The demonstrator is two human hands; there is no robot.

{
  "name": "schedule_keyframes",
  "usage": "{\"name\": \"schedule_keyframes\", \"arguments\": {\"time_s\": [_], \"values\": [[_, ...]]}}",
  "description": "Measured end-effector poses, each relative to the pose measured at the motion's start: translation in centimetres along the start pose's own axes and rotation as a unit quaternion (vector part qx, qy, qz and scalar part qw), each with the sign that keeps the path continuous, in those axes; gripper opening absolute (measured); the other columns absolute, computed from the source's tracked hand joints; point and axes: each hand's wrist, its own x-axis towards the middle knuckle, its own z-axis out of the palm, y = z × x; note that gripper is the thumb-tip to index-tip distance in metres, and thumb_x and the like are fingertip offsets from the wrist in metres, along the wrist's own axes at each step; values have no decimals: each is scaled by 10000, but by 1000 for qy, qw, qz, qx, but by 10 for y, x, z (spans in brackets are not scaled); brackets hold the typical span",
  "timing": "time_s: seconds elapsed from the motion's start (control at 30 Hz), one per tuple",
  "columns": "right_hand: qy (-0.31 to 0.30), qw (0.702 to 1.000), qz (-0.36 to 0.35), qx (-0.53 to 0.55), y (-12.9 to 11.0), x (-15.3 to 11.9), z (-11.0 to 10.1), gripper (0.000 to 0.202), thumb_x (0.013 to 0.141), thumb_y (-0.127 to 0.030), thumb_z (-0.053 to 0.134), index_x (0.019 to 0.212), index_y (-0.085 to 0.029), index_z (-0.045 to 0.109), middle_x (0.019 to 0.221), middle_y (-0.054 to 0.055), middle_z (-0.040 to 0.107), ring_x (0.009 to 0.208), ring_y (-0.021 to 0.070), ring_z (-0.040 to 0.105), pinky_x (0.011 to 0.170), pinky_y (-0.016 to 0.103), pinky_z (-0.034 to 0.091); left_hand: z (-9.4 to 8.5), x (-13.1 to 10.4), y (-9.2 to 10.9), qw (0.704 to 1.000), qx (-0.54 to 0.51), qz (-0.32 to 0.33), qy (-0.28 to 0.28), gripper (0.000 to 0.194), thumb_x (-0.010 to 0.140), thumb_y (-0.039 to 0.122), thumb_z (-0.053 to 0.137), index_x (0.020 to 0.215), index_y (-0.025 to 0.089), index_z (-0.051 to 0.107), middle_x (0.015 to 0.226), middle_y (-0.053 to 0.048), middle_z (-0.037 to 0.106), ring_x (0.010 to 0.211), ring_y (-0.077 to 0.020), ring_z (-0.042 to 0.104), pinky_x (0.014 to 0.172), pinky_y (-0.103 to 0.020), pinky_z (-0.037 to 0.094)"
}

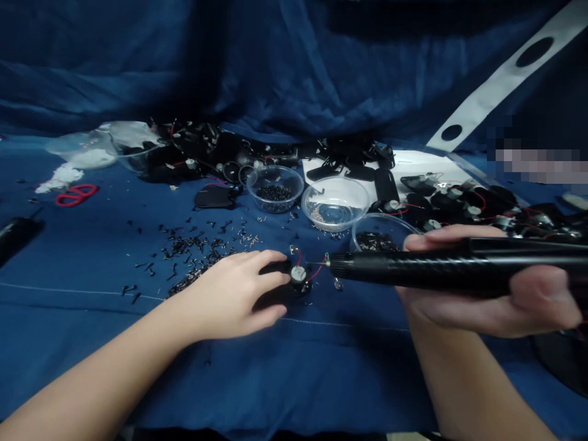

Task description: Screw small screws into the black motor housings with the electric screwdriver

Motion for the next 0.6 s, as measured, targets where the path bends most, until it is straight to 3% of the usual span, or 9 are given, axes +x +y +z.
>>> {"name": "schedule_keyframes", "arguments": {"time_s": [0.1, 0.2, 0.27, 0.33, 0.4, 0.5, 0.6], "values": [[117, 983, -139, 1, 2, 3, 11, 552, 956, -305, 340, 540, -230, 696, 500, 27, 622, 420, 121, 610, 287, 207, 268, -2, -4, -19, 992, -110, 5, 66, 401, 1026, 478, 595, 1350, 267, 703, 1512, -113, 606, 1354, -305, 629, 1116, -477, 556], [146, 977, -155, -18, 4, 3, 20, 530, 957, -249, 362, 551, -257, 703, 507, 13, 627, 458, 119, 634, 299, 209, 270, -11, -5, -45, 967, -148, -78, 190, 320, 1060, 391, 522, 1207, 229, 754, 1307, -84, 732, 1219, -236, 693, 1083, -398, 549], [155, 977, -138, -37, 6, 3, 22, 536, 958, -269, 369, 531, -249, 693, 501, 23, 610, 450, 122, 626, 299, 221, 254, -17, -6, -63, 953, -107, -168, 230, 298, 1020, 386, 551, 1097, 207, 776, 1135, -71, 775, 1057, -232, 722, 982, -384, 568], [162, 980, -110, -40, 8, 3, 21, 558, 985, -338, 384, 521, -258, 681, 489, 24, 589, 451, 125, 622, 287, 218, 232, -20, -8, -78, 949, -50, -231, 209, 273, 952, 347, 573, 1030, 191, 784, 1022, -65, 774, 915, -224, 711, 877, -369, 563], [154, 984, -82, -32, 10, 3, 21, 550, 1000, -440, 444, 528, -282, 677, 509, 15, 604, 492, 121, 640, 285, 204, 289, -22, -11, -89, 958, -19, -243, 150, 261, 890, 293, 569, 983, 185, 787, 950, -58, 762, 833, -208, 689, 826, -351, 543], [125, 991, -44, -28, 13, 3, 21, 517, 962, -602, 555, 551, -315, 680, 561, -13, 649, 505, 111, 636, 332, 230, 461, -23, -15, -93, 976, -12, -206, 66, 252, 857, 248, 562, 967, 188, 782, 918, -51, 750, 819, -196, 673, 807, -328, 515], [109, 992, -38, -41, 14, 2, 23, 536, 952, -690, 548, 577, -332, 684, 548, -25, 639, 446, 125, 592, 333, 296, 498, -27, -18, -87, 986, -35, -165, -4, 213, 849, 233, 583, 952, 198, 766, 891, -34, 735, 786, -174, 652, 747, -295, 489]]}}
